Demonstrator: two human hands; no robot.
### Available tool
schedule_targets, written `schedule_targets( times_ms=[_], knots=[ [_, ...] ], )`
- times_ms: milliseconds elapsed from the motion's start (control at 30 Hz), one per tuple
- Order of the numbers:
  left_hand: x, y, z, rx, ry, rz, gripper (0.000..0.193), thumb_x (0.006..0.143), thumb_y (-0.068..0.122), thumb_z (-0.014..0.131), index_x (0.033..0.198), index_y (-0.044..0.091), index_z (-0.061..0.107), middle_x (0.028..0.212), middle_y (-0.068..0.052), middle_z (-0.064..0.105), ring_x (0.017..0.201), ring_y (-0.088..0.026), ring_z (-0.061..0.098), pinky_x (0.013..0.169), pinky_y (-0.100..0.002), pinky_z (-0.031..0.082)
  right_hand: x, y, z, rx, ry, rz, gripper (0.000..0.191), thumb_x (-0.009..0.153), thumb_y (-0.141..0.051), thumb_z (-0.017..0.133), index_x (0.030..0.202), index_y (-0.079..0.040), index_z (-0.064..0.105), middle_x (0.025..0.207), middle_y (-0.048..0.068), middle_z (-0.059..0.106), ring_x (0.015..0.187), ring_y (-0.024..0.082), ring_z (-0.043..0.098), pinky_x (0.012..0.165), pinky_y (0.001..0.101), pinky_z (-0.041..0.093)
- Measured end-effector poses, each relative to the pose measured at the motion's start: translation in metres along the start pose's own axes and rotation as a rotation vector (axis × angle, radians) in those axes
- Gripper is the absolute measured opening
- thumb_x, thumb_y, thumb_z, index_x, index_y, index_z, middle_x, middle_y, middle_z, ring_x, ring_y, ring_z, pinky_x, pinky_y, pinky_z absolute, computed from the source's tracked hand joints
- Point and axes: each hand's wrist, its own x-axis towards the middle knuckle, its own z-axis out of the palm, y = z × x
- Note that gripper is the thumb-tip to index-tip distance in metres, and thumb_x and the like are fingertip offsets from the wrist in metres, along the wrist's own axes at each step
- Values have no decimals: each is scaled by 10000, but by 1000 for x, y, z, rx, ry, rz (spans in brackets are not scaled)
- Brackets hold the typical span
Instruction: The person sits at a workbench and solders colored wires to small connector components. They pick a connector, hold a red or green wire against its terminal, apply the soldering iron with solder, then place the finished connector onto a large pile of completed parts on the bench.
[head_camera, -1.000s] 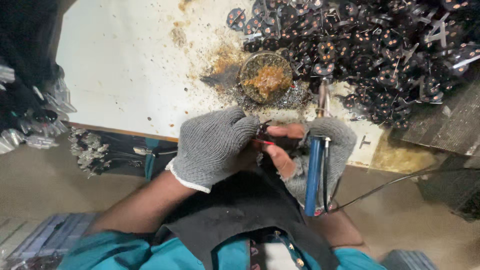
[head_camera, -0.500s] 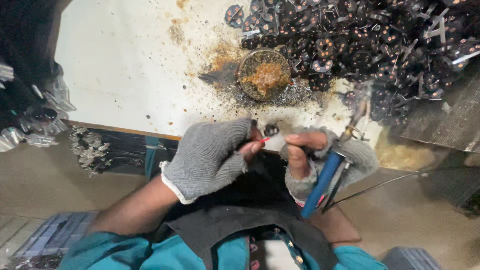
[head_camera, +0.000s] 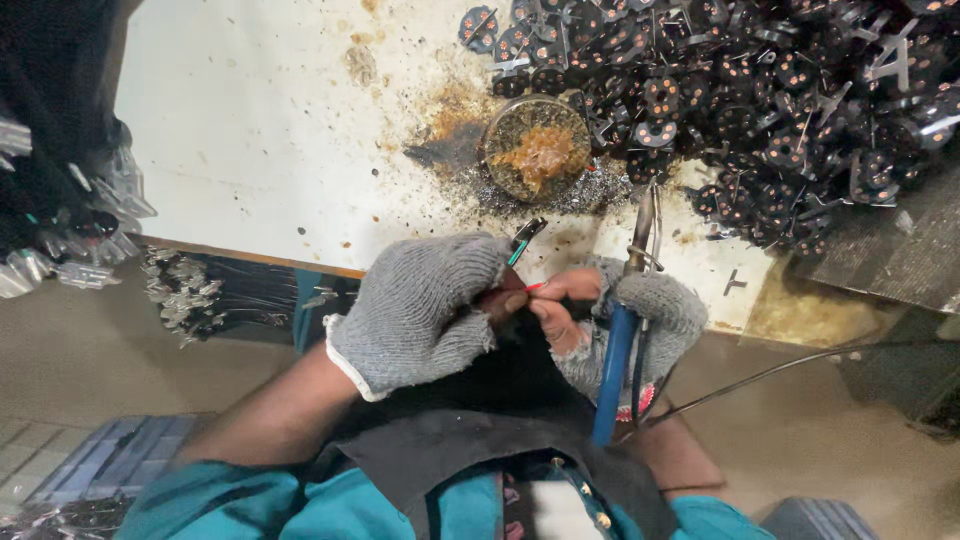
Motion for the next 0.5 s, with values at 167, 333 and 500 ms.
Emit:
schedule_targets(
  times_ms=[167, 333, 500],
  knots=[
    [1, -5, -6, -97, -48, 68, 291, 856, 291, 704, 1065, 99, 640, 954, -141, 635, 881, -398, 653, 708, -476, 507, -2, 21, 0, 8, -29, -25, 94, 949, -98, 765, 984, -40, 698, 925, 25, 728, 837, 108, 684, 776, 232, 545],
    [6, -2, -14, -134, -141, 52, 247, 832, 251, 691, 1049, 133, 700, 882, -111, 642, 838, -361, 670, 694, -458, 515, -1, 29, 3, 19, -12, -89, 124, 952, -123, 781, 993, -46, 692, 937, 12, 725, 866, 122, 699, 806, 242, 550],
    [7, -1, -14, -152, -119, 32, 227, 839, 215, 702, 1058, 153, 709, 902, -86, 661, 860, -338, 685, 706, -438, 533, -2, 31, 1, 136, -147, 130, 122, 954, -116, 731, 1003, -29, 662, 852, -6, 680, 766, 86, 629, 697, 237, 519]
  ],
)
